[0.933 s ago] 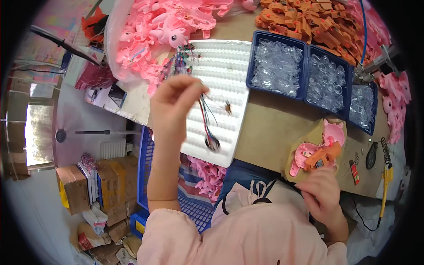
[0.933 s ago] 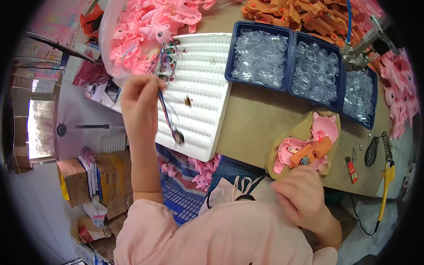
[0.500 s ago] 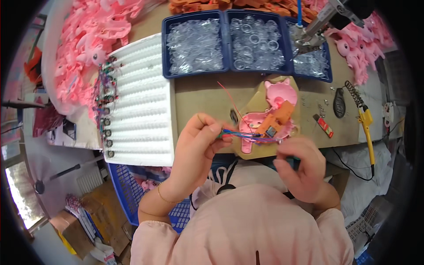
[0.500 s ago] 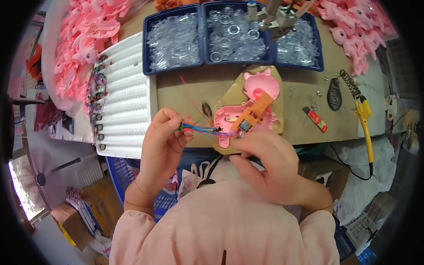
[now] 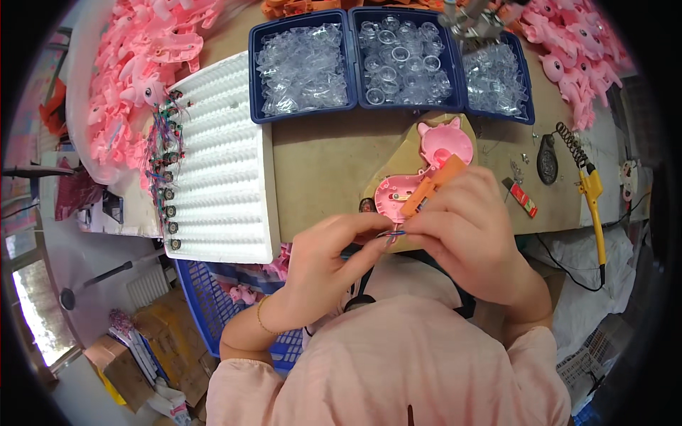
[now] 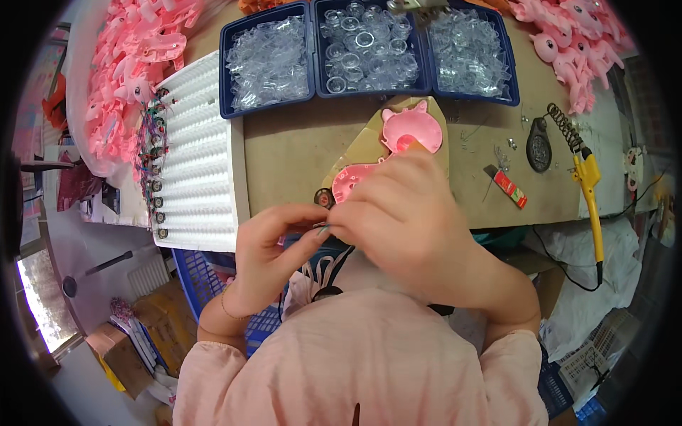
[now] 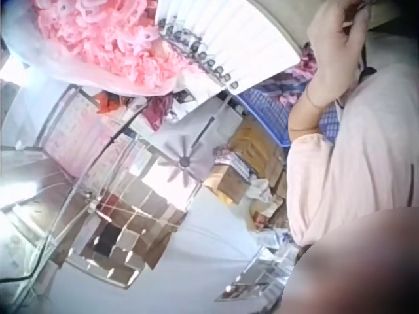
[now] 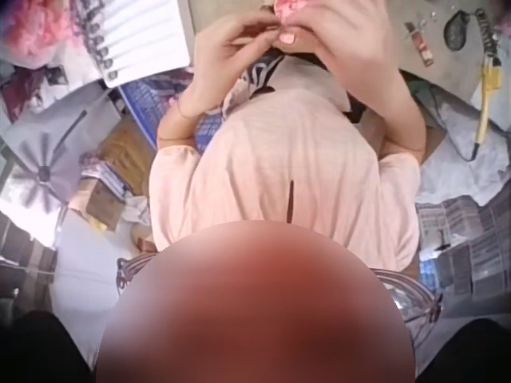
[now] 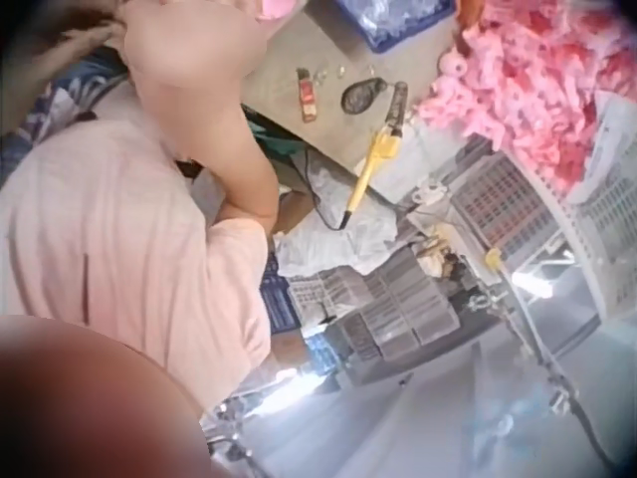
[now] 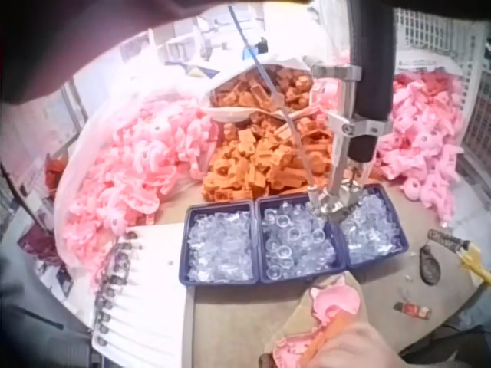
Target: Assembling a toy pony by installing electronic components and fastening the plastic housing.
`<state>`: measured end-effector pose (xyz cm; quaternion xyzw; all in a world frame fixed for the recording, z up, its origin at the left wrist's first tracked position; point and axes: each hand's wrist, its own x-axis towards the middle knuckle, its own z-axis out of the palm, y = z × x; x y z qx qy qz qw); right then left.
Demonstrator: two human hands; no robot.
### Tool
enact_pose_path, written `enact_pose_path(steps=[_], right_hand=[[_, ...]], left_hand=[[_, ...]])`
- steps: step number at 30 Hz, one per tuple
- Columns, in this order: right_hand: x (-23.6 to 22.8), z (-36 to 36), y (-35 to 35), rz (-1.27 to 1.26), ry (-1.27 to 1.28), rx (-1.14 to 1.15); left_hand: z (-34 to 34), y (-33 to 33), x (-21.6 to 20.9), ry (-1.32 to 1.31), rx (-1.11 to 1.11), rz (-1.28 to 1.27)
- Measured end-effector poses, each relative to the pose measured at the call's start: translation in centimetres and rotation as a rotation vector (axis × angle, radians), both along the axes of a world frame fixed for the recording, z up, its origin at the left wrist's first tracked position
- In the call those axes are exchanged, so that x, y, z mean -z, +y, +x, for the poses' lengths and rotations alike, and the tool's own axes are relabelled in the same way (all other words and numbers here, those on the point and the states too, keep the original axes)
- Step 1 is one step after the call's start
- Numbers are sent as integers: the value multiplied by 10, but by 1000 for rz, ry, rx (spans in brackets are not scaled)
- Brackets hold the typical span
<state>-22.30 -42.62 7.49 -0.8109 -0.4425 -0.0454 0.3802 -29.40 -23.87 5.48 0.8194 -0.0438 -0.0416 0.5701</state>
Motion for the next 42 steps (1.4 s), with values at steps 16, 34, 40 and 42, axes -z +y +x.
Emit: enact_pose_path(steps=[16, 34, 40, 42], right_hand=[[-26, 10, 6, 192, 464, 265], [15, -20, 12, 228, 1069, 29], [19, -19, 16, 263, 1005, 84], [14, -18, 17, 267, 1201, 56]], left_hand=[[2, 17, 5, 307, -113, -398], [-6, 7, 29, -340, -178, -316], [-4, 1, 23, -161, -231, -263], [-5, 3, 25, -216, -216, -279]])
